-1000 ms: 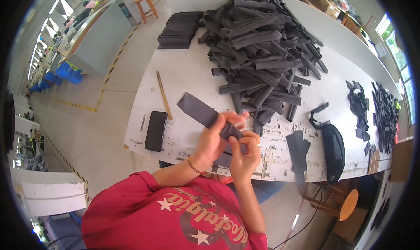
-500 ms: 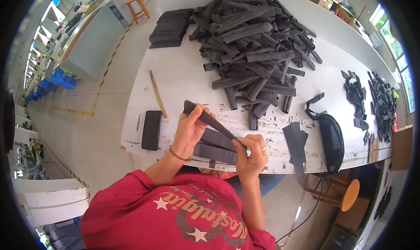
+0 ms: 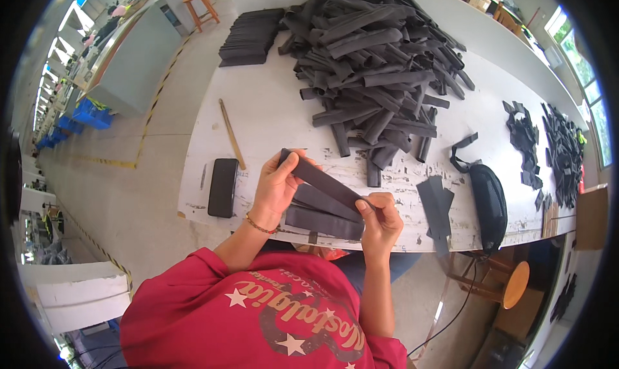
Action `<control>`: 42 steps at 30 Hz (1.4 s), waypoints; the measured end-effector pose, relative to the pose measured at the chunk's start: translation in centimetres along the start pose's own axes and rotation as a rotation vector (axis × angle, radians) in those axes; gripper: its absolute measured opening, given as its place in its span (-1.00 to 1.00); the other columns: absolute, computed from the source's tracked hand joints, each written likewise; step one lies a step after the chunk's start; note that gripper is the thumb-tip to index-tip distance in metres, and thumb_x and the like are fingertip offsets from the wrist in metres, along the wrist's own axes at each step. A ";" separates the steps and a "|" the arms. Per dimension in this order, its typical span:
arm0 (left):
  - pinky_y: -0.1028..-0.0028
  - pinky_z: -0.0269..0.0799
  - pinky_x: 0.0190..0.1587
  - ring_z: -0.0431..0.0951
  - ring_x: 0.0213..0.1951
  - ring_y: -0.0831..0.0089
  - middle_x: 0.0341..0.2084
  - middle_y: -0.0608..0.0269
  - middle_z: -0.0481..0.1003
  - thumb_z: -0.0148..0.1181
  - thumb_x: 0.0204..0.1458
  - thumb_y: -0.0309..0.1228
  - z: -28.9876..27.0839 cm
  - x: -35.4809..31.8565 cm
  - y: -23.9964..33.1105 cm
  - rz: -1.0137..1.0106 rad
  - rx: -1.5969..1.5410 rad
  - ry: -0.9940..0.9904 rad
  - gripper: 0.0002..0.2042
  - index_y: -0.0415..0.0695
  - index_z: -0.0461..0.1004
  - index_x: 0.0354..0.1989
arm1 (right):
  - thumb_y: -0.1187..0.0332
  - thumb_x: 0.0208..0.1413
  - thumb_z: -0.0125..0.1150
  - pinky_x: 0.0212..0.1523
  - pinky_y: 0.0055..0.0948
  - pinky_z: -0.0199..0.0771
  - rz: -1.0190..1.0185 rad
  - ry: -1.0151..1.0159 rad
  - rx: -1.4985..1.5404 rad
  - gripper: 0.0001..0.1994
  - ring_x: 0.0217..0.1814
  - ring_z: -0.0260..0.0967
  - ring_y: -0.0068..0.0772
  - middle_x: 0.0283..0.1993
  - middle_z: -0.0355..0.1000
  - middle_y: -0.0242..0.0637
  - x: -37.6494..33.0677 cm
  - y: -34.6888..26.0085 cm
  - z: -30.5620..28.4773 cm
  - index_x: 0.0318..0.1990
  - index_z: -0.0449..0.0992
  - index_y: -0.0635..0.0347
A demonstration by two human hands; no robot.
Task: Inspecting and sorting black foam components on a factory workbench.
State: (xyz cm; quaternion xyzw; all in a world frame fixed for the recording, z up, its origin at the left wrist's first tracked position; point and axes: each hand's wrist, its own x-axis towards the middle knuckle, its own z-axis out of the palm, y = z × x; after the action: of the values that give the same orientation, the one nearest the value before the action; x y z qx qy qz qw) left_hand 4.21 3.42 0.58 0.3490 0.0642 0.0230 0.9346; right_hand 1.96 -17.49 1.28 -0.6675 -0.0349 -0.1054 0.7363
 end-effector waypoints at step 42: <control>0.37 0.13 0.29 0.32 0.13 0.37 -0.02 0.13 0.37 0.01 0.21 -0.52 4.0 13.1 -16.9 -0.655 -0.357 -0.678 -0.61 -0.23 0.23 0.22 | 0.59 -0.18 0.34 -0.51 -0.45 0.44 0.012 0.580 0.098 -0.87 -0.49 0.45 -0.46 -0.53 0.48 -0.24 0.4 2.4 -7.6 -0.45 0.48 0.37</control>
State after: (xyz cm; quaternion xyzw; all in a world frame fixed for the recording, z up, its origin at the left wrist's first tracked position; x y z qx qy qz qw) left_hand 17.75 -10.82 -8.85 0.1332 -0.1417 -0.3757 0.9061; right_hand 2.12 -24.87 -1.78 -0.5736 0.1758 -0.2855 0.7474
